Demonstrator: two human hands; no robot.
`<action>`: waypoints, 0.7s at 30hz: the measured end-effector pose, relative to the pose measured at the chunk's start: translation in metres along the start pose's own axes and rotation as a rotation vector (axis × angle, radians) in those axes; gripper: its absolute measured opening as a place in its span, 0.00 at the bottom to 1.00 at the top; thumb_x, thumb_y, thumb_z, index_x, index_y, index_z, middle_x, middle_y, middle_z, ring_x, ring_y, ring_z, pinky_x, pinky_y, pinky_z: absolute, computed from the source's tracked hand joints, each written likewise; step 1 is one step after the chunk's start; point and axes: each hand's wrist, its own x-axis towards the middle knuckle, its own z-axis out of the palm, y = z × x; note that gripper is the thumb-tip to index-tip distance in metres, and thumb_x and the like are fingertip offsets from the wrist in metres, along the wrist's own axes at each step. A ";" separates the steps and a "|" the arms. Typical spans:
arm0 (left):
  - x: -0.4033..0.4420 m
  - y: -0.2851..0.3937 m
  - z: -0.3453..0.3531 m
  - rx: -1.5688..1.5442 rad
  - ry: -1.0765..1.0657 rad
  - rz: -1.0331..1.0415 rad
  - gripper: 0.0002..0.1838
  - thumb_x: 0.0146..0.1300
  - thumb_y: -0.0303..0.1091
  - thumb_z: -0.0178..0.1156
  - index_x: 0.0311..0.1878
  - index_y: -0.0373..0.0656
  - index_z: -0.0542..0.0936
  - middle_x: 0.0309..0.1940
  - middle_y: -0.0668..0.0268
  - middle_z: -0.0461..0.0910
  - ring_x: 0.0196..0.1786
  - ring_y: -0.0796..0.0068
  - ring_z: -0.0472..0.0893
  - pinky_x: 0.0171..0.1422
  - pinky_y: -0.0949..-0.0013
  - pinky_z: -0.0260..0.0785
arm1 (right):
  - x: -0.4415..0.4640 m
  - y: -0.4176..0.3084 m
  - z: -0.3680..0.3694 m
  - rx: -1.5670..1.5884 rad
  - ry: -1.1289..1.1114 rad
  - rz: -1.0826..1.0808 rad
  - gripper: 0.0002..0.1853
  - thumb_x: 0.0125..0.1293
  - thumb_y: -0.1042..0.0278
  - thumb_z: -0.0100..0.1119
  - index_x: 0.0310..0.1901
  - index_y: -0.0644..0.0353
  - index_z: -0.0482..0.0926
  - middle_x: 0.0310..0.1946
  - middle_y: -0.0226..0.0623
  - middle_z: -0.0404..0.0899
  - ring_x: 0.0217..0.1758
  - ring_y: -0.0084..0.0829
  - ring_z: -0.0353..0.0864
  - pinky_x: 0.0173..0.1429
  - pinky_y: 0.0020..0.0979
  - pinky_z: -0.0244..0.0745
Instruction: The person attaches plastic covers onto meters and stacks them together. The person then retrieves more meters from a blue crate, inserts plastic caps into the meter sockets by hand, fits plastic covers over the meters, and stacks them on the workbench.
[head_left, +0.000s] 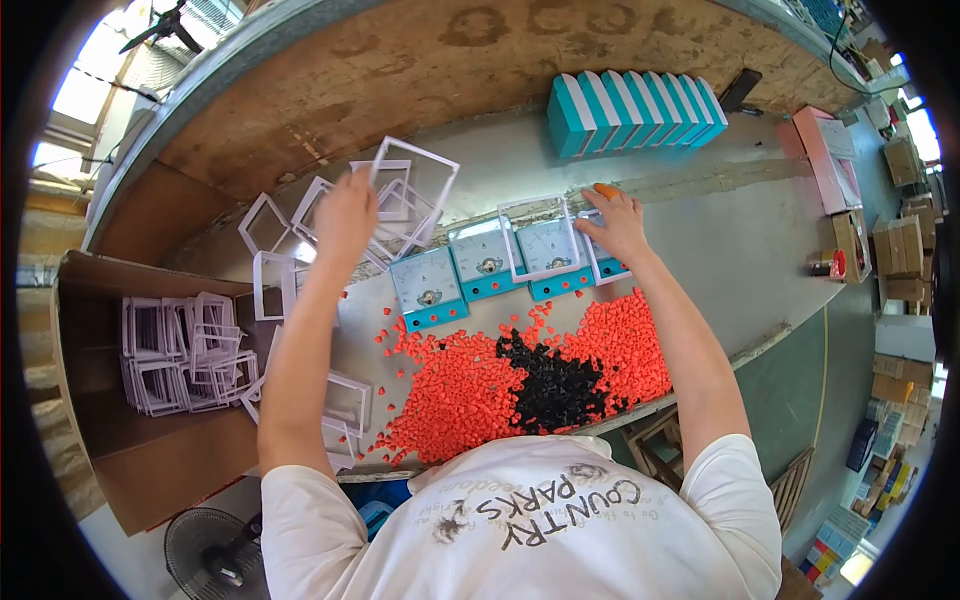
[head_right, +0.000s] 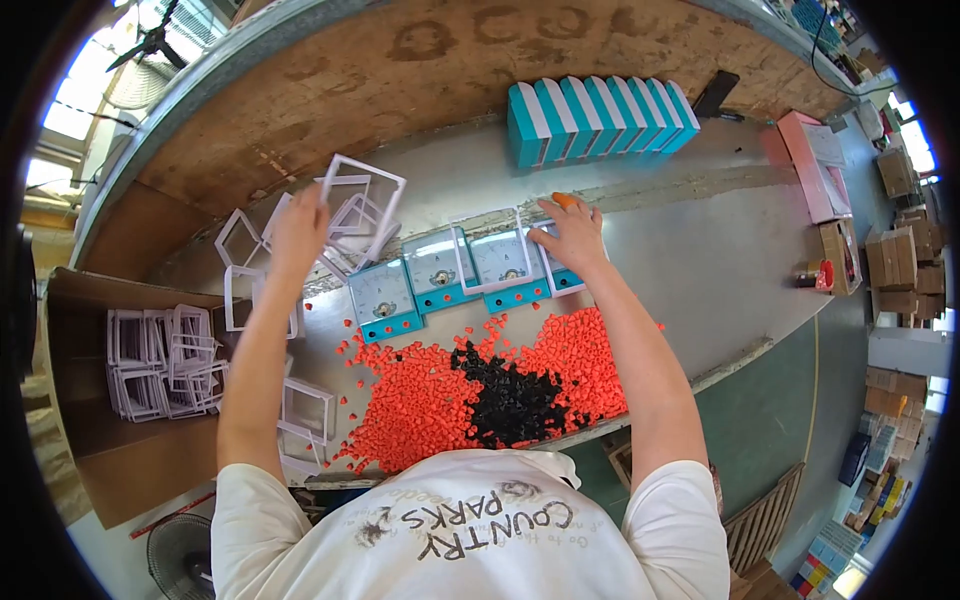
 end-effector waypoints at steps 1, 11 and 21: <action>-0.016 0.007 0.002 -0.136 -0.022 -0.061 0.15 0.55 0.27 0.52 0.48 0.40 0.72 0.36 0.52 0.76 0.40 0.51 0.77 0.39 0.53 0.71 | 0.000 -0.012 -0.009 0.002 0.021 0.024 0.26 0.56 0.57 0.58 0.58 0.49 0.70 0.57 0.40 0.67 0.63 0.41 0.61 0.67 0.55 0.47; -0.077 0.043 0.024 -0.387 -0.186 -0.335 0.16 0.56 0.34 0.57 0.48 0.37 0.74 0.42 0.51 0.75 0.42 0.50 0.76 0.45 0.56 0.70 | 0.017 -0.098 0.015 0.019 0.115 -0.304 0.11 0.53 0.75 0.50 0.37 0.57 0.80 0.32 0.37 0.77 0.43 0.36 0.76 0.67 0.45 0.57; -0.022 -0.016 0.066 0.076 -0.185 -0.050 0.07 0.49 0.23 0.55 0.34 0.39 0.74 0.35 0.59 0.74 0.43 0.58 0.76 0.43 0.60 0.72 | -0.012 -0.063 0.027 0.212 0.250 -0.206 0.08 0.58 0.73 0.50 0.35 0.59 0.80 0.37 0.40 0.79 0.44 0.40 0.77 0.63 0.46 0.63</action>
